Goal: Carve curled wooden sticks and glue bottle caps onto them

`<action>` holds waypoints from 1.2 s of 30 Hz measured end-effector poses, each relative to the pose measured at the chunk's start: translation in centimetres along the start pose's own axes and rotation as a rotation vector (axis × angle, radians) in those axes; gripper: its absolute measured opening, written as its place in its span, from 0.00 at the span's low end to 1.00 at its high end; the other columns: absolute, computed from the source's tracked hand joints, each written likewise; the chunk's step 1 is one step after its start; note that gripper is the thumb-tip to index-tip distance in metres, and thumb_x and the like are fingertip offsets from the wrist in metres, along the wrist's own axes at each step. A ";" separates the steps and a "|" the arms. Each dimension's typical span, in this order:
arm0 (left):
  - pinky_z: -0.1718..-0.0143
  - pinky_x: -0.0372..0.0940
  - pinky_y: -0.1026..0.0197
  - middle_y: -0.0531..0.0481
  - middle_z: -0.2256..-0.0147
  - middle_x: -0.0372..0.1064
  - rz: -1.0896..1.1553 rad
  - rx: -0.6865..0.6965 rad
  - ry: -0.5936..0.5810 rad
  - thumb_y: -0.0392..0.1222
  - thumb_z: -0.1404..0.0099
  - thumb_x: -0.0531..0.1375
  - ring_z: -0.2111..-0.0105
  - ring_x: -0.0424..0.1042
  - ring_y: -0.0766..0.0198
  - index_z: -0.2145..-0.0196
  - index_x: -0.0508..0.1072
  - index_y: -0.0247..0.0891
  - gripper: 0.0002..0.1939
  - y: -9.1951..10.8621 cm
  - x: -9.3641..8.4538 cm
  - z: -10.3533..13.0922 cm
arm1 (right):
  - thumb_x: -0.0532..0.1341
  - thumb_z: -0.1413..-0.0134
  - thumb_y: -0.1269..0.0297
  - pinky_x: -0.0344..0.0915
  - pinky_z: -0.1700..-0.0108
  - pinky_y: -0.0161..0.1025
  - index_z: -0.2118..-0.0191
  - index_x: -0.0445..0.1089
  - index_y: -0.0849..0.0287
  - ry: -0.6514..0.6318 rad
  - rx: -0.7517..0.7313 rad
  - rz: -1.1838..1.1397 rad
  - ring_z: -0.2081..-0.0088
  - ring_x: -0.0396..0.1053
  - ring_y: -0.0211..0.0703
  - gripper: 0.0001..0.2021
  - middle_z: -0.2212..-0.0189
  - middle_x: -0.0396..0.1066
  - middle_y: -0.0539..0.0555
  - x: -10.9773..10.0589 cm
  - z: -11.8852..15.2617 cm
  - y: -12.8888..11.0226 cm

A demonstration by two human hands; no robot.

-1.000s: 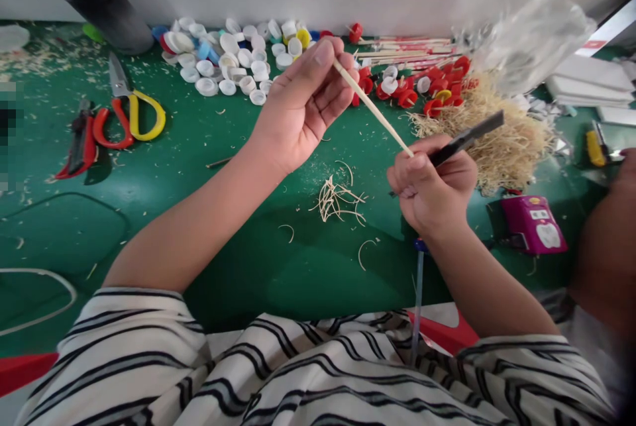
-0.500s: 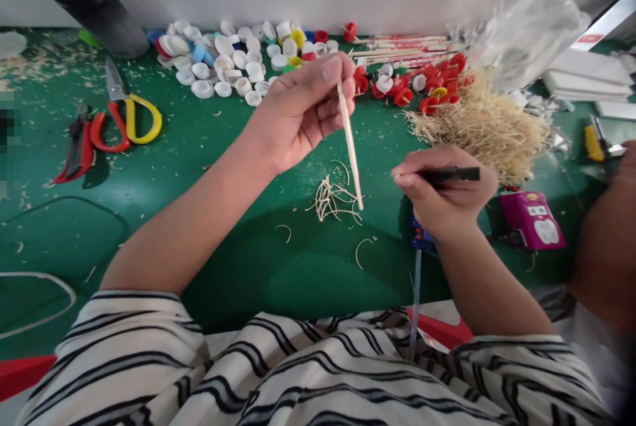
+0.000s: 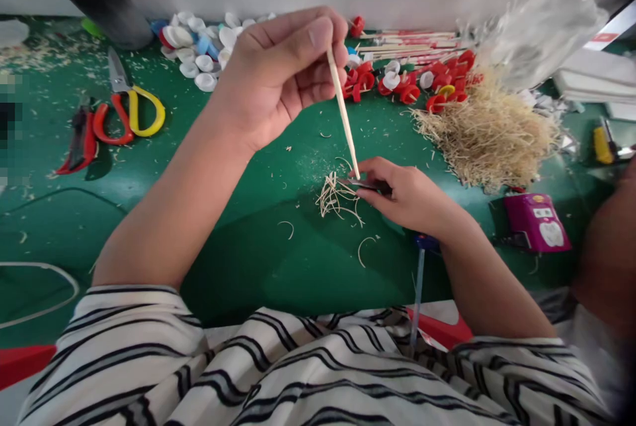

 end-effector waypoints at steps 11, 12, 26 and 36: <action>0.63 0.78 0.68 0.54 0.63 0.83 0.191 0.106 -0.138 0.41 0.23 0.69 0.66 0.80 0.69 0.60 0.87 0.40 0.06 2.5 -0.5 -0.1 | 0.66 0.27 0.67 0.72 0.57 0.43 0.54 0.80 0.56 0.037 -0.425 0.160 0.59 0.75 0.46 0.04 0.59 0.81 0.55 1.0 6.4 -9.0; 0.62 0.79 0.68 0.54 0.64 0.83 0.201 0.117 -0.142 0.40 0.23 0.68 0.65 0.81 0.70 0.60 0.86 0.39 0.06 2.8 -0.4 -0.1 | 0.66 0.27 0.68 0.72 0.58 0.42 0.54 0.80 0.57 0.009 -0.446 0.155 0.60 0.75 0.45 0.04 0.60 0.81 0.54 2.3 7.5 -9.4; 0.64 0.79 0.69 0.51 0.66 0.82 0.237 0.157 -0.006 0.34 0.20 0.64 0.68 0.81 0.70 0.62 0.84 0.34 0.11 4.4 -2.4 -0.6 | 0.65 0.27 0.65 0.68 0.59 0.41 0.64 0.78 0.56 0.094 -0.301 0.332 0.59 0.76 0.46 0.10 0.64 0.79 0.54 5.2 -0.9 -3.8; 0.68 0.72 0.73 0.58 0.72 0.76 0.113 0.041 0.152 0.28 0.18 0.57 0.72 0.78 0.76 0.62 0.74 0.29 0.11 5.6 -1.2 0.5 | 0.64 0.25 0.63 0.69 0.58 0.42 0.57 0.80 0.56 0.172 -0.324 0.261 0.58 0.78 0.47 0.08 0.59 0.81 0.56 5.7 0.7 -9.1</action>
Point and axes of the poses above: each hand's wrist, its own z-axis away from the middle knuckle, its own x-axis out of the palm, y = z × x, the point moved 10 cm from there along -z, towards the middle knuckle
